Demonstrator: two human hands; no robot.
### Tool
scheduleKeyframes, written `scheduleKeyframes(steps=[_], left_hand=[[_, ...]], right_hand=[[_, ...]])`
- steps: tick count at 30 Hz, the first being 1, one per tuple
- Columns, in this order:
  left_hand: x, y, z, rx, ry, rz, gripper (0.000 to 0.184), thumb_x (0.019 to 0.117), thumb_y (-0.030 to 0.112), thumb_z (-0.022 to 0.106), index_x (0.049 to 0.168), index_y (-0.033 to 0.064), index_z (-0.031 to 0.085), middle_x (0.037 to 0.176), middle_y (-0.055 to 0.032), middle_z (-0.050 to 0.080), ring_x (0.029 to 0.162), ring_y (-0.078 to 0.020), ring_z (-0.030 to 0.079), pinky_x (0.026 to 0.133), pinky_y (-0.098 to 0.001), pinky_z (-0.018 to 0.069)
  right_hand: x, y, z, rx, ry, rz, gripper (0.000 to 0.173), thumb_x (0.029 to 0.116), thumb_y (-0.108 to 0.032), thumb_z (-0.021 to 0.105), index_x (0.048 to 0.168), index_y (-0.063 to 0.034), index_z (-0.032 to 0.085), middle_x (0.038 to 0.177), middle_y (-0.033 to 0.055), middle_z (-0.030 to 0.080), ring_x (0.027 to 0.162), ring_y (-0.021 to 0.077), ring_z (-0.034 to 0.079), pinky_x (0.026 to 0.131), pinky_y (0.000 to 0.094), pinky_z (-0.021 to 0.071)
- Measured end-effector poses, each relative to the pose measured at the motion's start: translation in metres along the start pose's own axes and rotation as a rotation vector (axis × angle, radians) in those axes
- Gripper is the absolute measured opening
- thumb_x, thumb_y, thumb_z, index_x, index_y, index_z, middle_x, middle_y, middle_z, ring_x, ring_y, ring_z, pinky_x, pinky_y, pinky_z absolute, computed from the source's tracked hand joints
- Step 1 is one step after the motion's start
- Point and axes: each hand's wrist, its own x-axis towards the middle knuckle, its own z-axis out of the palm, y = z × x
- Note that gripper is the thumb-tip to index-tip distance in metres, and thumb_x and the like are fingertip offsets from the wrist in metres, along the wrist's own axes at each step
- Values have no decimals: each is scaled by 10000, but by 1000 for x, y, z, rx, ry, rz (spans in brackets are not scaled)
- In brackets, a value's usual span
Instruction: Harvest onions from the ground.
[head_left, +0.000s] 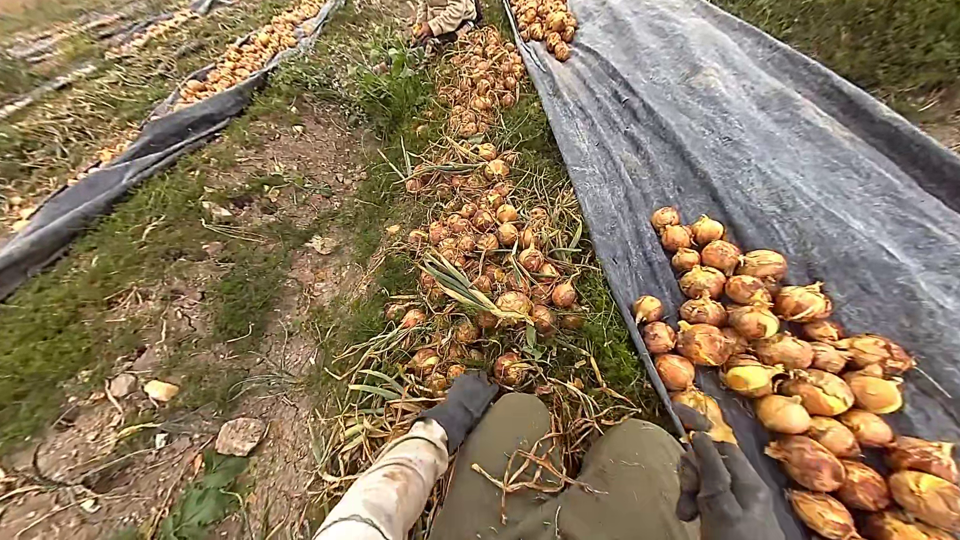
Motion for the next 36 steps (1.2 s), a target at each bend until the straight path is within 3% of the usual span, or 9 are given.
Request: scheduleKeyframes(steps=[2,4,8,13,19,24,26,30,36], left_hand=[[-4,8,-34,-245,-134,-172,478,1091,109,440,1561,39,392,1589,-289,376,1427,-481,433,1129,-631,388],[30,-26,39,-396,383,-117,498,901,199,654,1378,65,606,1328,-309,593,1050,-488,674,822,-647,576],[-10,-58,52,-883,525,-58,665,915,346,742,1521,240,490,1487,-96,554,1331,-253,573,1130,-486,475],[-127,-20,31,-1478,717,316,714,847,251,851,1465,142,510,1375,-60,625,1190,-198,664,1000,-393,604],[-190,26,46,-997,718,262,625,918,58,685,1514,175,538,1399,-87,646,1260,-216,640,1099,-429,518],[-238,45,26,-1014,215,-45,328,1082,237,509,1265,33,689,1163,-157,728,1115,-278,684,1044,-479,488],[-238,45,29,-955,266,-14,372,1092,318,475,1136,36,713,1025,-135,736,959,-251,710,908,-445,553],[-234,55,-8,-762,269,6,455,1118,363,393,1346,50,632,1303,-179,673,1230,-334,640,1070,-521,472],[-193,97,-22,-447,128,169,350,1052,245,463,1249,18,644,1210,-266,683,1092,-493,665,845,-692,509]], right_hand=[[-16,14,14,-55,-135,125,466,1084,-390,411,1358,-53,578,683,33,550,493,173,545,467,386,530],[-29,23,23,-167,-218,151,478,1072,-443,436,1349,-100,622,713,68,598,528,198,564,517,426,533],[-30,18,40,-321,-331,60,534,1068,-502,395,1311,-94,637,759,98,639,582,230,613,573,481,555],[-29,-28,96,-102,-521,44,578,994,-597,523,1447,-239,543,904,68,673,562,197,608,533,428,570],[-68,-42,135,177,-515,-115,526,1090,-443,334,1316,-65,621,896,46,684,585,135,618,495,334,560],[-83,-22,120,-258,-183,-551,467,1063,-312,438,1342,3,642,934,117,757,746,180,728,697,412,612],[-81,-15,106,-243,-183,-460,482,1083,-342,403,1350,-9,627,842,89,702,629,150,643,599,385,578],[-73,-5,81,-553,-509,-114,634,1027,-590,414,1309,-74,651,1031,192,727,957,358,712,863,612,540],[-92,-38,87,82,-480,298,436,1079,-445,388,1152,-77,610,710,-22,571,493,92,510,461,284,485]])
